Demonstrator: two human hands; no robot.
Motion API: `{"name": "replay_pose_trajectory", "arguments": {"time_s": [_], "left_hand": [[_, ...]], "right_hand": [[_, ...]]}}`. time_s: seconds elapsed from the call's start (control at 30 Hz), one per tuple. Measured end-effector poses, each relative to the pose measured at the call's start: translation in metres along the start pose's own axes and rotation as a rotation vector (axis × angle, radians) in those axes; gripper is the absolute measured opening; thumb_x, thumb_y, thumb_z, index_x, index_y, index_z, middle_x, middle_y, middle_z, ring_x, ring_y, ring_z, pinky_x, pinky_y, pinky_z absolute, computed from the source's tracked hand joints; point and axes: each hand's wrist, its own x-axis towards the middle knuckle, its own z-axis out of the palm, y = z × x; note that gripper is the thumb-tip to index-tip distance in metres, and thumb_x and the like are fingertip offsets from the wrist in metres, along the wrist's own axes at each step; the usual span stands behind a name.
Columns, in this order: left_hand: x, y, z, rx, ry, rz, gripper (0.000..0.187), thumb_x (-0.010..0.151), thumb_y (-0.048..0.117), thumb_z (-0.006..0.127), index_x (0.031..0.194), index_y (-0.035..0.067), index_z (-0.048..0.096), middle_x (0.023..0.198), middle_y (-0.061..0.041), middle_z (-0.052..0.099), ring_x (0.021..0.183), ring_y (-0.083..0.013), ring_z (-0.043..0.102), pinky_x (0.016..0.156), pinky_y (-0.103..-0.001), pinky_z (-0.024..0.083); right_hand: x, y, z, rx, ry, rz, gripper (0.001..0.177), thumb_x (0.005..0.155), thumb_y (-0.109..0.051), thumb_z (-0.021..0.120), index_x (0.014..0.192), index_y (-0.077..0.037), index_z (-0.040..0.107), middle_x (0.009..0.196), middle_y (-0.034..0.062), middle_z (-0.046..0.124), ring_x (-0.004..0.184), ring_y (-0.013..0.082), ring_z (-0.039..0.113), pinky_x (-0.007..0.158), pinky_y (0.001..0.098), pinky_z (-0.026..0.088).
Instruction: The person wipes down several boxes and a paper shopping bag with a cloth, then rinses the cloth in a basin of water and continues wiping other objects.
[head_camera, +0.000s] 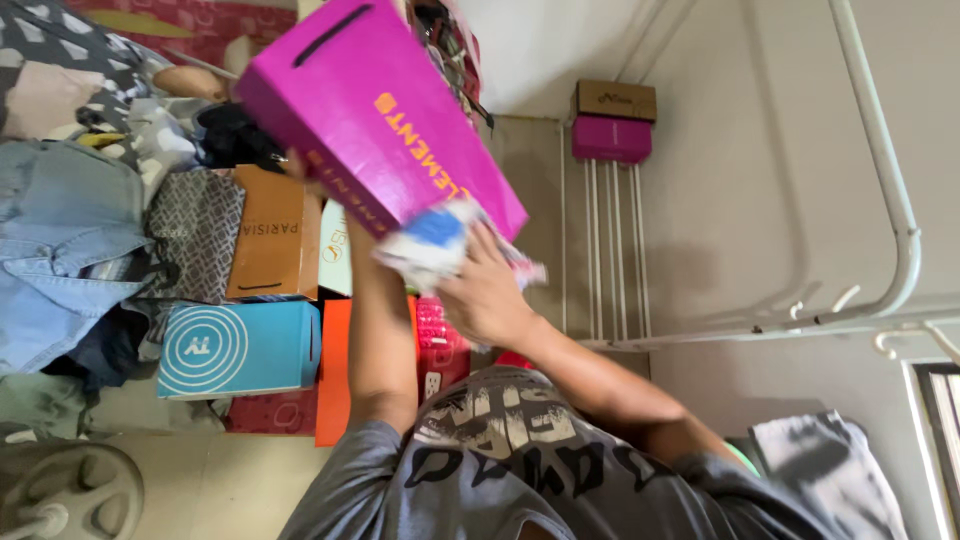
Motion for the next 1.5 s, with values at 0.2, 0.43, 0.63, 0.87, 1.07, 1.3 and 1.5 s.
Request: {"name": "replay_pose_trajectory", "arguments": {"time_s": [0.2, 0.43, 0.63, 0.87, 1.07, 1.3, 1.5], "left_hand": [[0.006, -0.006, -0.014, 0.003, -0.031, -0.055, 0.068, 0.091, 0.045, 0.062, 0.140, -0.002, 0.053, 0.128, -0.017, 0.065, 0.115, -0.0291, 0.067, 0.101, -0.042, 0.054], [0.017, -0.039, -0.001, 0.023, 0.088, -0.026, 0.068, 0.092, 0.047, 0.060, 0.139, -0.002, 0.053, 0.128, -0.017, 0.065, 0.114, -0.0290, 0.067, 0.100, -0.042, 0.054], [0.034, 0.015, -0.003, 0.025, -0.053, -0.029, 0.068, 0.093, 0.049, 0.058, 0.139, -0.002, 0.053, 0.128, -0.017, 0.065, 0.114, -0.0288, 0.067, 0.100, -0.042, 0.054], [0.029, -0.028, -0.024, -0.005, 0.017, 0.000, 0.068, 0.094, 0.050, 0.055, 0.139, -0.001, 0.053, 0.127, -0.017, 0.065, 0.114, -0.0286, 0.067, 0.100, -0.042, 0.054], [0.034, -0.054, 0.009, 0.045, 0.279, 0.071, 0.072, 0.087, 0.052, 0.054, 0.137, 0.000, 0.053, 0.128, -0.015, 0.065, 0.117, -0.0290, 0.067, 0.102, -0.046, 0.055], [0.060, -0.014, 0.017, 0.190, 0.182, 0.334, 0.064, 0.103, 0.053, 0.052, 0.128, -0.006, 0.057, 0.111, -0.018, 0.068, 0.098, -0.0285, 0.070, 0.081, -0.042, 0.059], [0.056, -0.023, -0.019, -0.028, 0.277, 0.187, 0.059, 0.103, 0.050, 0.046, 0.133, 0.000, 0.054, 0.116, -0.015, 0.066, 0.094, -0.0251, 0.071, 0.081, -0.038, 0.060]], "right_hand": [[0.048, 0.071, -0.018, -0.038, 0.211, 0.139, 0.092, 0.081, -0.048, 0.073, 0.153, -0.003, 0.038, 0.148, 0.0376, 0.037, 0.141, 0.0504, 0.032, 0.117, 0.0596, 0.033], [0.100, 0.097, -0.052, -0.123, 0.241, 0.271, 0.054, 0.103, -0.035, 0.054, 0.143, 0.001, 0.054, 0.149, 0.0281, 0.047, 0.141, 0.0473, 0.042, 0.118, 0.0592, 0.040], [-0.006, 0.039, -0.010, 0.289, 0.281, 0.189, 0.060, 0.111, -0.032, 0.040, 0.157, 0.007, 0.038, 0.168, 0.0329, 0.018, 0.158, 0.0553, 0.010, 0.131, 0.0597, 0.010], [0.060, 0.070, -0.065, 0.097, -0.059, 0.209, 0.069, 0.113, -0.045, 0.034, 0.168, -0.006, 0.026, 0.174, 0.0250, 0.004, 0.160, 0.0436, -0.010, 0.132, 0.0576, -0.001], [0.112, 0.088, -0.083, 0.391, 0.096, 0.281, 0.070, 0.114, -0.038, 0.050, 0.166, -0.003, 0.018, 0.174, 0.0269, 0.004, 0.164, 0.0392, -0.002, 0.132, 0.0553, -0.002], [-0.002, 0.059, 0.031, -0.283, 0.631, 0.245, 0.050, 0.092, 0.000, 0.061, 0.140, -0.008, 0.067, 0.154, 0.0149, 0.049, 0.150, 0.0372, 0.041, 0.126, 0.0508, 0.022], [-0.022, 0.091, 0.091, 0.155, 0.767, -0.225, 0.046, 0.093, -0.002, 0.058, 0.139, -0.004, 0.058, 0.153, 0.0355, 0.024, 0.144, 0.0522, 0.030, 0.129, 0.0520, 0.012]]}}
